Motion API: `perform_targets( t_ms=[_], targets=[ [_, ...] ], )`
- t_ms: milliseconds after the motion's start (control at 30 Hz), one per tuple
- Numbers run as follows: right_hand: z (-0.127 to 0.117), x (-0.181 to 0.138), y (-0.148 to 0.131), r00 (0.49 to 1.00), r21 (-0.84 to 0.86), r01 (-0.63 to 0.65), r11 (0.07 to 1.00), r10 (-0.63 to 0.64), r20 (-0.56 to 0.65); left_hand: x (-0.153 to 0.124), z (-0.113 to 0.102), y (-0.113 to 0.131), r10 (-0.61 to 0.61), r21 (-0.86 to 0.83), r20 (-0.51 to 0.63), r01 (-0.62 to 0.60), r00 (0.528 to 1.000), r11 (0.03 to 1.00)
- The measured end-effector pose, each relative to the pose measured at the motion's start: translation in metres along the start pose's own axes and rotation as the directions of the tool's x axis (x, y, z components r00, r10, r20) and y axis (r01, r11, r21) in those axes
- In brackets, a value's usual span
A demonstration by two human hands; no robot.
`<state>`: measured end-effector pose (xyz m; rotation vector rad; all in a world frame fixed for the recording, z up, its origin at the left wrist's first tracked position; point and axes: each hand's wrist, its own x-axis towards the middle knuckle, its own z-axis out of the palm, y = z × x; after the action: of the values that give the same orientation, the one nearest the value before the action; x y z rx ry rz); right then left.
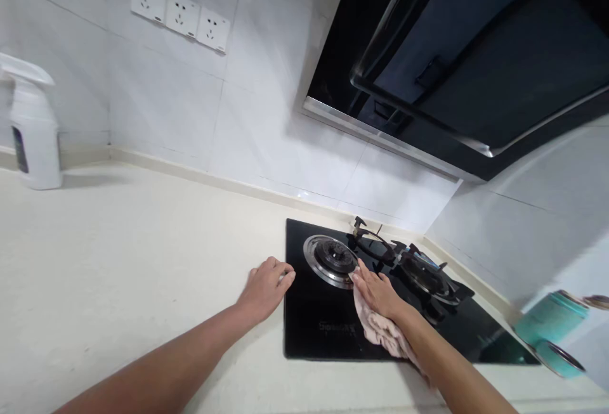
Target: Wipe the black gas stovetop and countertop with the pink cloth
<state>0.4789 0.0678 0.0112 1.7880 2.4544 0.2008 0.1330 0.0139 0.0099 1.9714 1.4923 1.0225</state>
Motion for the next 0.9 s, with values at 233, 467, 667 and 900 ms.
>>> perform_targets(
  t_ms=[233, 467, 667, 900],
  targets=[
    [-0.001, 0.011, 0.001, 0.998, -0.009, -0.06, 0.998, 0.061, 0.002, 0.002, 0.0, -0.003, 0.004, 0.009, 0.009, -0.004, 1.0, 1.0],
    [0.002, 0.04, 0.005, 0.987, 0.17, -0.152, 0.974, 0.16, -0.035, 0.002, 0.0, -0.003, -0.003, 0.02, 0.002, 0.003, 1.0, 1.0],
    [-0.003, 0.069, 0.022, 0.939, 0.441, -0.233, 0.867, 0.318, -0.129, 0.003, 0.003, -0.003, -0.003, 0.012, 0.008, 0.003, 1.0, 1.0],
    [0.004, 0.096, 0.029, 0.912, 0.571, -0.24, 0.785, 0.384, -0.144, 0.001, 0.003, -0.001, -0.028, -0.009, 0.023, 0.028, 0.999, 1.0]
  ],
)
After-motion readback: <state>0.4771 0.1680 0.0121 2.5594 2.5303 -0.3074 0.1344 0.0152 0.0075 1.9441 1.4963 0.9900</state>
